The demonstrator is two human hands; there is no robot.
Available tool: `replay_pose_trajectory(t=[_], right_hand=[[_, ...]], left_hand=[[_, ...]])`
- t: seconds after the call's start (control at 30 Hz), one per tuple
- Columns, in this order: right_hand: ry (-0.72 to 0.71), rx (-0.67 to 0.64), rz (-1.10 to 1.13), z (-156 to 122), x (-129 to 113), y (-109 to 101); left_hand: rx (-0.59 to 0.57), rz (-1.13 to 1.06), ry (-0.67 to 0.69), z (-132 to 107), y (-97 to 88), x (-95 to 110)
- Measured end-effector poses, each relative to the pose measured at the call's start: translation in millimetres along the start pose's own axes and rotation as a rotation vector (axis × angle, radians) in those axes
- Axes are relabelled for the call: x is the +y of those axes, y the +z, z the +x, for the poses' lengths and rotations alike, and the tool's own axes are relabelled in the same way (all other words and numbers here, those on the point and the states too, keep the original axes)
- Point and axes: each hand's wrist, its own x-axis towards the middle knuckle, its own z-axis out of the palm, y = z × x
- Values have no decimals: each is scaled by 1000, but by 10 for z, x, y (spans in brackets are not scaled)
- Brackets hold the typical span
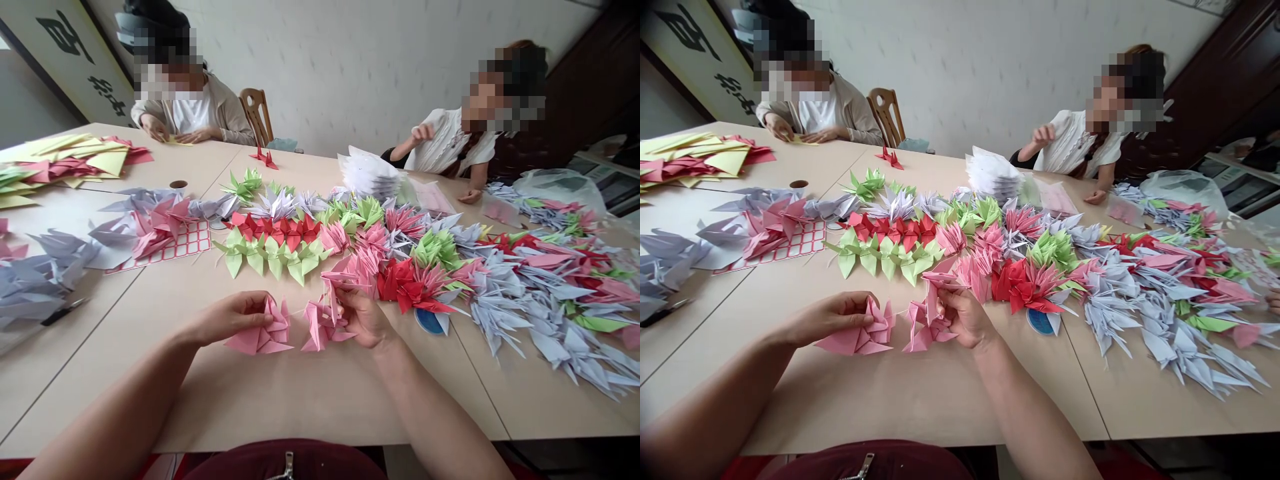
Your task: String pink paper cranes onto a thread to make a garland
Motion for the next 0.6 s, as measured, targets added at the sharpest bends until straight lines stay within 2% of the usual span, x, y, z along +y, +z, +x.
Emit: replay_pose_trajectory(t=[0.17, 0.23, 0.3, 0.4, 0.6], right_hand=[[39, -25, -57, -8, 24, -27], [49, -29, -84, -2, 37, -28], [54, -32, -110, 6, 52, -24], [60, -37, -137, 10, 75, -11], [72, -78, -142, -17, 111, 60]], left_hand=[[-32, 91, -8, 22, -5, -35], [20, 203, 4, 33, -9, -68], [124, 296, 77, 48, 2, -100], [276, 296, 206, 78, 55, -128], [290, 189, 299, 130, 220, -137]])
